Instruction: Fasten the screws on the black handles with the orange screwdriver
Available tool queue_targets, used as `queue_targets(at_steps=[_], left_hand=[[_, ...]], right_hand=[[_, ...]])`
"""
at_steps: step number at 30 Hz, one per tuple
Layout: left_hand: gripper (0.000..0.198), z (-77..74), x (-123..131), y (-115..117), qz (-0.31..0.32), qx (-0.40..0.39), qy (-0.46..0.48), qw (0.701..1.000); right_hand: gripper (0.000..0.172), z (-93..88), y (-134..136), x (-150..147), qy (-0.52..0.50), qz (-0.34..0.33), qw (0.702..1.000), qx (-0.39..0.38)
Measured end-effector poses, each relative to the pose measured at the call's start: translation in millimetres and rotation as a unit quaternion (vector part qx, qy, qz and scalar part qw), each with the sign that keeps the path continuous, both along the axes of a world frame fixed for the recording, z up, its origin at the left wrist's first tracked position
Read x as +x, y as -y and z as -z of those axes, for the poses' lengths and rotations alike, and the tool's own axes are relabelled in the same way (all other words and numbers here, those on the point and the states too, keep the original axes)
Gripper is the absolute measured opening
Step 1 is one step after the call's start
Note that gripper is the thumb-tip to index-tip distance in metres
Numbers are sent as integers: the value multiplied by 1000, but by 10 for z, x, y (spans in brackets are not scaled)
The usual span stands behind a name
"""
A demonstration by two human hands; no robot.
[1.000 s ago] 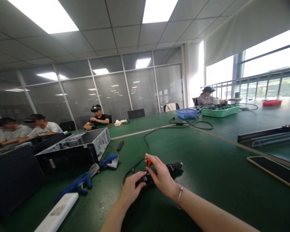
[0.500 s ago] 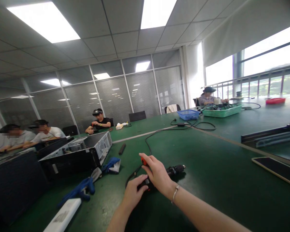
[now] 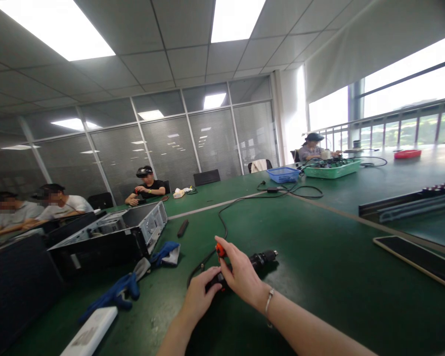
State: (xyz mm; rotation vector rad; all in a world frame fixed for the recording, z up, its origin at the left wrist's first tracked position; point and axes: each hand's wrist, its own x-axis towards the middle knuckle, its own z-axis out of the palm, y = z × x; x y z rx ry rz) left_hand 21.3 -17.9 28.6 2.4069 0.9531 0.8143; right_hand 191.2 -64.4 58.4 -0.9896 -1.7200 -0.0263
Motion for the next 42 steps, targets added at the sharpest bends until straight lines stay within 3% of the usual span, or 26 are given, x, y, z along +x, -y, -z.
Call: queue_targets(at_steps=[4,9,15,21,25,29,32,36,42], left_hand=[[45,-3,-8,0,-10,2,-9,1000],[50,35,-59,-56,-40,-12,-23,999],[47,-1,-158,-99,-66,-40,-40,996],[41,-61,-206,-85,-51,-70,-14,996],[42,-26,-203,-85,-65,-85,1,994],[44,21,-166,-76,-83,-67,8,994],[35,1,-114,-30,-61,-36,-2,998],[19,-44,-64,24,-49,-17,-15,999],[23,-13,-57,19,-46,-21,-4,999]], right_hand=[[49,18,-17,12,15,20,1000,13],[58,-9,12,11,10,-10,1000,-11],[54,-28,16,35,20,27,999,-18],[60,9,5,64,21,-7,1000,-10],[55,20,21,64,5,-23,999,34],[52,15,75,-1,-64,-54,992,92],[53,37,108,-83,-91,-78,989,87],[52,101,96,-131,-61,-91,992,70],[53,132,70,-110,-18,-81,995,47]])
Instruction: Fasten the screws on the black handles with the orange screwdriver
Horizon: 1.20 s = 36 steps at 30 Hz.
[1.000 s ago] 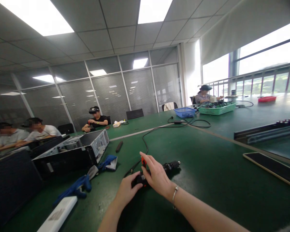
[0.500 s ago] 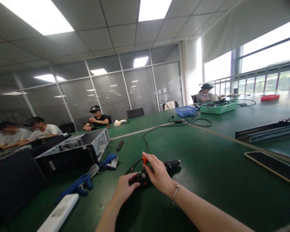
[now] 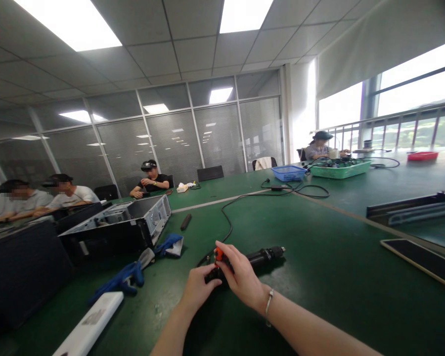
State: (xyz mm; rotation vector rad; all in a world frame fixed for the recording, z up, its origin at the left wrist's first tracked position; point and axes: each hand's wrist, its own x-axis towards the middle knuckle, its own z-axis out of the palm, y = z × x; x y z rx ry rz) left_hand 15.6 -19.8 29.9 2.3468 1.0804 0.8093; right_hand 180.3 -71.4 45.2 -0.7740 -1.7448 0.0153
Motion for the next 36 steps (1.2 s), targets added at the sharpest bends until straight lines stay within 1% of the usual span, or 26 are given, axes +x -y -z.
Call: queue_targets(at_steps=[4,7,9,11,14,15,17,20,22,25,26,28,31,33,36], left_hand=[[15,54,0,-27,-17,11,-10,1000],[18,94,-4,-52,-26,25,-21,999],[18,110,-7,-64,-26,30,-27,999],[16,118,-9,-71,-21,34,-25,999],[13,130,-11,-79,-25,40,-24,999],[13,135,-11,-82,-30,43,-28,998],[13,144,-11,-87,-39,46,-38,997],[15,151,-9,-90,-29,43,-33,998],[14,154,-8,-92,-22,41,-25,999],[15,158,-8,-94,-37,47,-34,998],[15,158,-8,-92,-43,48,-39,997],[17,149,-6,-83,-48,46,-42,997],[16,118,1,-64,-33,34,-26,999],[15,105,3,-61,-26,32,-17,999],[14,121,-2,-80,-38,38,-30,998]], right_hand=[[51,-16,31,-48,58,-3,998,-11],[46,-18,55,-92,114,30,993,-10],[42,-17,59,-107,130,54,990,-14],[43,-20,58,-109,130,46,990,-24],[52,-33,62,-108,120,0,992,-36],[53,-38,65,-110,114,-4,993,-36],[51,-44,69,-116,101,18,994,-30],[42,-37,65,-123,104,68,992,-18],[42,-28,62,-125,114,60,991,-20],[52,-26,69,-131,111,20,993,-21],[53,-29,71,-133,108,17,994,-19],[51,-35,68,-136,103,36,994,-8],[44,-32,47,-129,114,63,991,10],[47,-26,39,-125,124,47,991,12],[55,-24,51,-129,116,19,993,10]])
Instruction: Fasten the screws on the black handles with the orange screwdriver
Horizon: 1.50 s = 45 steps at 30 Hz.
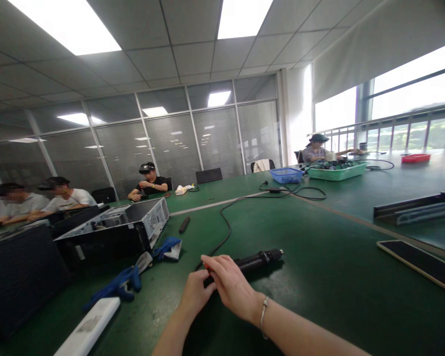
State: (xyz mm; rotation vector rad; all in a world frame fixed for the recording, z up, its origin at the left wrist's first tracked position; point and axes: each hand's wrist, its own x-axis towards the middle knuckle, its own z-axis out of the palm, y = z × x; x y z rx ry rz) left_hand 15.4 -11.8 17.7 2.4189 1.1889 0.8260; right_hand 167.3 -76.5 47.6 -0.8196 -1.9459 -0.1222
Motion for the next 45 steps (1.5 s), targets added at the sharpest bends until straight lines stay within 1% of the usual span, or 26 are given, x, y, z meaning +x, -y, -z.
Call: queue_targets(at_steps=[5,9,11,14,16,18,21,25,27,30,32,34,36,37,39,40,41,43,45], left_hand=[[17,29,-7,-15,3,13,-4,1000],[15,-1,2,1,7,11,-4,1000],[15,-8,5,3,2,12,-14,1000],[17,-6,5,5,4,17,-13,1000],[16,-6,3,10,14,17,-5,1000],[15,-5,-1,13,24,16,3,1000],[16,3,-4,6,20,22,0,1000],[17,14,1,-10,14,23,-5,1000],[16,8,4,-10,21,18,3,1000],[15,-12,4,-1,25,17,8,999],[14,-23,1,6,26,21,11,999],[15,-27,-1,13,35,21,13,999],[16,-26,-4,16,35,13,11,999],[15,-26,-6,18,28,8,11,1000],[15,-34,-11,20,10,1,19,1000],[18,-43,-15,21,15,-2,26,1000],[23,-53,-18,22,32,-8,33,999],[35,-72,-24,21,59,-23,37,997],[42,-77,-30,15,49,-31,30,998]], right_hand=[[46,0,0,7,3,38,999,3],[56,1,1,19,8,5,1000,2],[57,-3,11,16,0,6,1000,0],[48,-9,16,15,-6,40,999,4],[45,-10,15,21,0,46,999,9],[50,-12,18,26,12,27,999,11],[57,-24,27,22,21,10,1000,12],[48,-28,11,21,12,48,999,19],[46,-14,-9,31,19,46,998,24],[52,15,-22,48,21,10,998,50],[57,14,-1,57,-6,-9,996,89],[62,-27,51,69,-42,-17,990,131],[66,-110,129,89,-57,-27,987,148],[67,-159,173,104,-47,-37,988,140],[65,-243,256,147,1,-63,994,86],[63,-264,290,175,33,-79,995,46],[61,-265,318,209,68,-98,993,5],[58,-199,356,291,138,-137,979,-61],[57,-65,385,387,203,-158,961,-99]])
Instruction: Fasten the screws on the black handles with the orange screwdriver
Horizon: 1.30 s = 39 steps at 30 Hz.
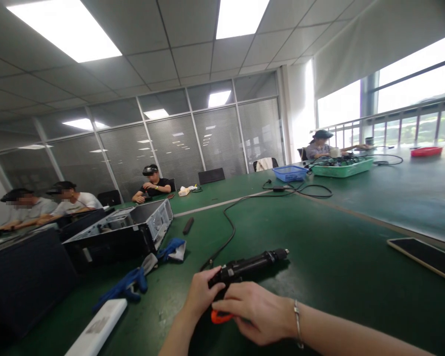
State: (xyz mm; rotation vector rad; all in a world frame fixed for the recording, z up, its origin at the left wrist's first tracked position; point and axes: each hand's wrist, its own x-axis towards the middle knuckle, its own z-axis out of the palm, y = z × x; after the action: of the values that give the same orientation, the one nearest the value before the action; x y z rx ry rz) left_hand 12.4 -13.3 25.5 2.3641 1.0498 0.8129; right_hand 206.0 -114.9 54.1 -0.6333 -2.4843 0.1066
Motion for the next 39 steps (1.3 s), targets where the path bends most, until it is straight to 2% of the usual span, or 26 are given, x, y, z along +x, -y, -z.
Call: queue_targets(at_steps=[3,5,10,13,15,17,21,25,29,33,36,39], left_hand=[[45,24,-9,-18,-29,4,-12,999],[45,43,-13,-29,-32,9,-15,999],[45,14,4,-18,-44,8,-34,998],[45,-32,15,6,-47,5,-51,998],[45,-50,16,17,-47,5,-57,997],[46,-53,12,20,-50,5,-57,997],[46,-30,1,12,-53,9,-60,997],[47,-15,-3,7,-55,17,-62,996],[49,-52,-1,44,-52,81,-19,995],[39,-110,36,159,-19,102,-11,995],[38,-131,95,247,42,47,-68,996],[29,-143,143,282,66,10,-112,992]], right_hand=[[54,193,52,135,57,19,998,-26],[51,245,77,193,56,38,997,-37],[43,139,-56,345,-5,68,997,-42],[41,75,-254,630,-60,165,984,-41],[44,79,-374,882,-59,220,972,-60],[47,113,-460,1113,-37,246,964,-98],[42,187,-532,1346,-17,245,960,-136],[42,190,-539,1348,13,250,961,-117],[42,191,-510,1341,36,242,966,-84],[40,268,-498,1448,34,263,962,-71],[38,363,-539,1673,37,306,950,-51],[39,485,-621,2041,40,380,924,-27]])
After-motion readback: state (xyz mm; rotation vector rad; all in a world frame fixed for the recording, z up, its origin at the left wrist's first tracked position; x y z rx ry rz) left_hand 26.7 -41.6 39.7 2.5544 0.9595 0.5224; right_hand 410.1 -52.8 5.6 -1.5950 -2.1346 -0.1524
